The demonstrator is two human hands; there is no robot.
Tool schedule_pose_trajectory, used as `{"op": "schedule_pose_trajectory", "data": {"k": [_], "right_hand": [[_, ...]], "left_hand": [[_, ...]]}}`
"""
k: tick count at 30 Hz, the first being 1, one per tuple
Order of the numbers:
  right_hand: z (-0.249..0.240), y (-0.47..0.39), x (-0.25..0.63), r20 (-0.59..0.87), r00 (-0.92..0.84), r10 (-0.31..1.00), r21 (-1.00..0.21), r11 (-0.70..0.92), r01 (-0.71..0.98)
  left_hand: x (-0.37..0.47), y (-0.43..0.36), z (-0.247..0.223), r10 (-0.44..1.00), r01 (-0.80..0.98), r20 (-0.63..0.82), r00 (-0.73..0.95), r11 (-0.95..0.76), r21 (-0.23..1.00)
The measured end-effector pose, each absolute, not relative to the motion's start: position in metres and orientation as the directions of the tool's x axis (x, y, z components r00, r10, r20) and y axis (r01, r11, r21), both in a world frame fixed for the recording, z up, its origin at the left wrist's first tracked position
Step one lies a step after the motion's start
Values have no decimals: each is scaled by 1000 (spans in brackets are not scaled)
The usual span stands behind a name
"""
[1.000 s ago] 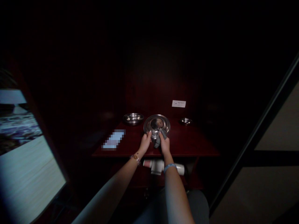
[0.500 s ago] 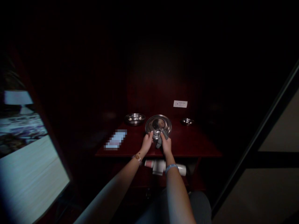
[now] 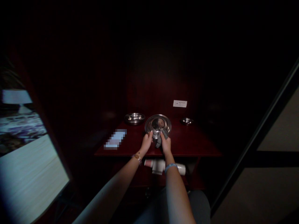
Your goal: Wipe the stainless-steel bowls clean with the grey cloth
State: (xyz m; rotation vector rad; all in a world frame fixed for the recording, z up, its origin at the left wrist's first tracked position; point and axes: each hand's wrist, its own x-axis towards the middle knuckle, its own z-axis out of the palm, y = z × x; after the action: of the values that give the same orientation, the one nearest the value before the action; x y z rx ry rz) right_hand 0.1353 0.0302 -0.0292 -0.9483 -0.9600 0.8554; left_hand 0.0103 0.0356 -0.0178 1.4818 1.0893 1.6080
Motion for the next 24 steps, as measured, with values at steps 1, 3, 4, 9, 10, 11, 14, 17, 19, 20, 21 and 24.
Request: {"op": "schedule_pose_trajectory", "data": {"k": [1, 3, 4, 9, 10, 11, 14, 17, 19, 20, 21, 24], "right_hand": [[-29, 30, 135, 270, 336, 902, -926, 339, -167], [-29, 31, 135, 264, 335, 904, -927, 333, -170], [-29, 31, 135, 262, 334, 905, -927, 333, -175], [-29, 30, 135, 267, 330, 906, -920, 341, -192], [-29, 30, 135, 268, 326, 906, -921, 341, -189], [-29, 30, 135, 268, 324, 907, -922, 339, -185], [-30, 29, 136, 260, 326, 909, -928, 328, -174], [-31, 29, 136, 259, 328, 908, -928, 328, -175], [-31, 29, 136, 267, 324, 908, -926, 335, -174], [-32, 29, 136, 272, 322, 907, -925, 339, -174], [-32, 29, 136, 276, 322, 906, -923, 343, -174], [-34, 30, 136, 273, 325, 906, -924, 341, -176]], "left_hand": [[10, 36, -18, 900, 57, 418, -119, -414, 908], [10, 36, -18, 900, 64, 418, -124, -414, 908], [10, 36, -18, 900, 66, 418, -125, -412, 909], [10, 37, -19, 901, 68, 415, -128, -409, 910], [10, 36, -19, 901, 70, 412, -132, -406, 911], [11, 36, -19, 902, 75, 408, -138, -401, 913], [12, 34, -18, 909, 93, 390, -147, -380, 920], [13, 32, -17, 912, 85, 385, -140, -376, 923], [13, 31, -16, 911, 85, 384, -149, -375, 923], [13, 31, -16, 910, 85, 385, -156, -376, 923], [13, 31, -16, 908, 84, 385, -163, -376, 923], [13, 31, -16, 910, 70, 379, -166, -373, 925]]}}
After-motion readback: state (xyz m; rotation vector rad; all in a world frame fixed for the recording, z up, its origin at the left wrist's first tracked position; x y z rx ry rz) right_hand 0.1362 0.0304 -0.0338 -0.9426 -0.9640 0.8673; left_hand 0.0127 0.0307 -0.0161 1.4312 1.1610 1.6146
